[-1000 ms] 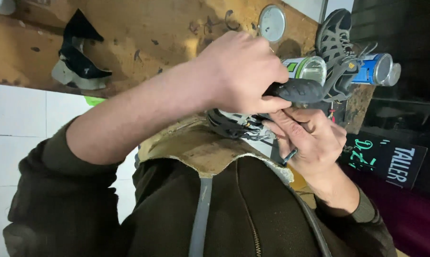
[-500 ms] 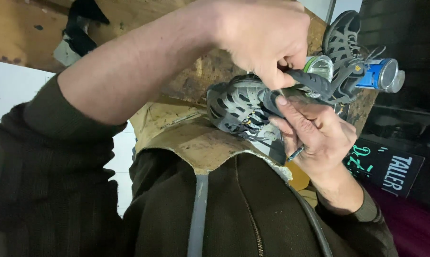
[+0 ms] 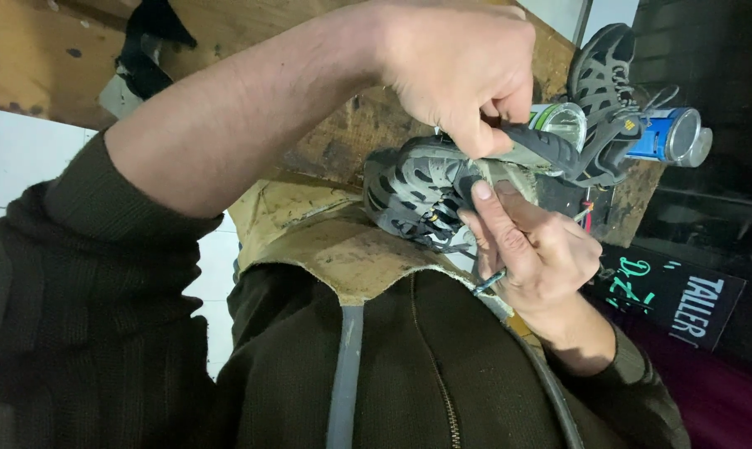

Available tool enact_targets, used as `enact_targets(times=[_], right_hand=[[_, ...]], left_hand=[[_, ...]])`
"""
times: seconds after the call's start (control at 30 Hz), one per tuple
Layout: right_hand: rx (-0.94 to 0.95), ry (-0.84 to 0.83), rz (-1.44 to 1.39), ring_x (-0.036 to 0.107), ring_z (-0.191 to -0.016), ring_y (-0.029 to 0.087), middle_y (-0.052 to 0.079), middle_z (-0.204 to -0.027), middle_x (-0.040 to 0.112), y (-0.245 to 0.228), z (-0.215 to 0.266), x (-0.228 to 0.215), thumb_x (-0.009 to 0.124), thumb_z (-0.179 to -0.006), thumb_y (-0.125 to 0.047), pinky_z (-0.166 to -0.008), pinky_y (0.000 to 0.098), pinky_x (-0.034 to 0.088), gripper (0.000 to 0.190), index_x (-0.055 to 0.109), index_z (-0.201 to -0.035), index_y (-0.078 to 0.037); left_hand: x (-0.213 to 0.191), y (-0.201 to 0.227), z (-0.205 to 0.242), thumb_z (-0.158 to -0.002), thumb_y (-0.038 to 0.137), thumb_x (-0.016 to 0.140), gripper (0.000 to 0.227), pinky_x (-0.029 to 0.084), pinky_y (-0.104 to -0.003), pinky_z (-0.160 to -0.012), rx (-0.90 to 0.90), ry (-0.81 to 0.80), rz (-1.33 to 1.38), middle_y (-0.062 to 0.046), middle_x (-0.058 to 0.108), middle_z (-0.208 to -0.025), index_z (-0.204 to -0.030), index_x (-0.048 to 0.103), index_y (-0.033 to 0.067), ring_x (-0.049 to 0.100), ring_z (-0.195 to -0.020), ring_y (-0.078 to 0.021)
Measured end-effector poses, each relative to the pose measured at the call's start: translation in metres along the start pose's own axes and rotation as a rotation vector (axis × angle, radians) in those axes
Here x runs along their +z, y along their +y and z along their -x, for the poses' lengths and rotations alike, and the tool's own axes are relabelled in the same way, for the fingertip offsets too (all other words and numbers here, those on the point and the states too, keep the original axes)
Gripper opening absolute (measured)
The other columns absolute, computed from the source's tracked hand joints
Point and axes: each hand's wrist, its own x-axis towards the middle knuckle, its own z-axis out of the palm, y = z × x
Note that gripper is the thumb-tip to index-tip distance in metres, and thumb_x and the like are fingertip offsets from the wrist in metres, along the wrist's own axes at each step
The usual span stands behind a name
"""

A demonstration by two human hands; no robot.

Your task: The person repairs a grey hiking shoe by applying a substance to the sole and upper using a small brush and a scraper tool. They also open a can of white substance and manipulate the shoe's laces and structure.

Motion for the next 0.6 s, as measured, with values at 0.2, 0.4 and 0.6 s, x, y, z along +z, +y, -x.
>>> enact_targets(times=[0.2,0.4,0.6], right_hand=[[-0.071,0.059,0.026,0.07,-0.07,0.016,0.017,-0.108,0.08,-0.003,-0.003,0.008,0.09,-0.101,-0.022,-0.054,0.0296,0.052,0.041,0.07,-0.134,-0.007],[-0.092,0.127,0.12,0.061,-0.061,0.011,0.015,-0.102,0.08,-0.006,0.007,0.023,0.091,-0.102,-0.018,-0.051,0.0267,0.042,0.041,0.069,-0.136,-0.01],[-0.178,0.178,0.132,0.061,-0.065,0.01,0.014,-0.098,0.077,-0.005,0.01,0.032,0.093,-0.097,-0.009,-0.051,0.0265,0.039,0.042,0.071,-0.131,-0.003]], left_hand=[[0.0,-0.001,0.001,-0.103,0.018,0.068,0.057,0.026,-0.025,-0.053,-0.059,-0.014,0.024,0.004,0.027,-0.046,-0.053,0.041,0.0135,0.019,-0.046,-0.0114],[0.004,-0.008,0.003,-0.103,0.017,0.068,0.06,0.021,-0.03,-0.053,-0.04,0.001,0.053,0.002,0.021,-0.051,-0.057,0.029,0.0125,0.017,-0.051,-0.0133],[0.003,-0.008,0.007,-0.1,0.014,0.067,0.053,0.02,-0.03,-0.051,-0.009,0.033,0.083,0.003,0.025,-0.05,-0.057,0.036,0.0107,0.02,-0.049,-0.0124]])
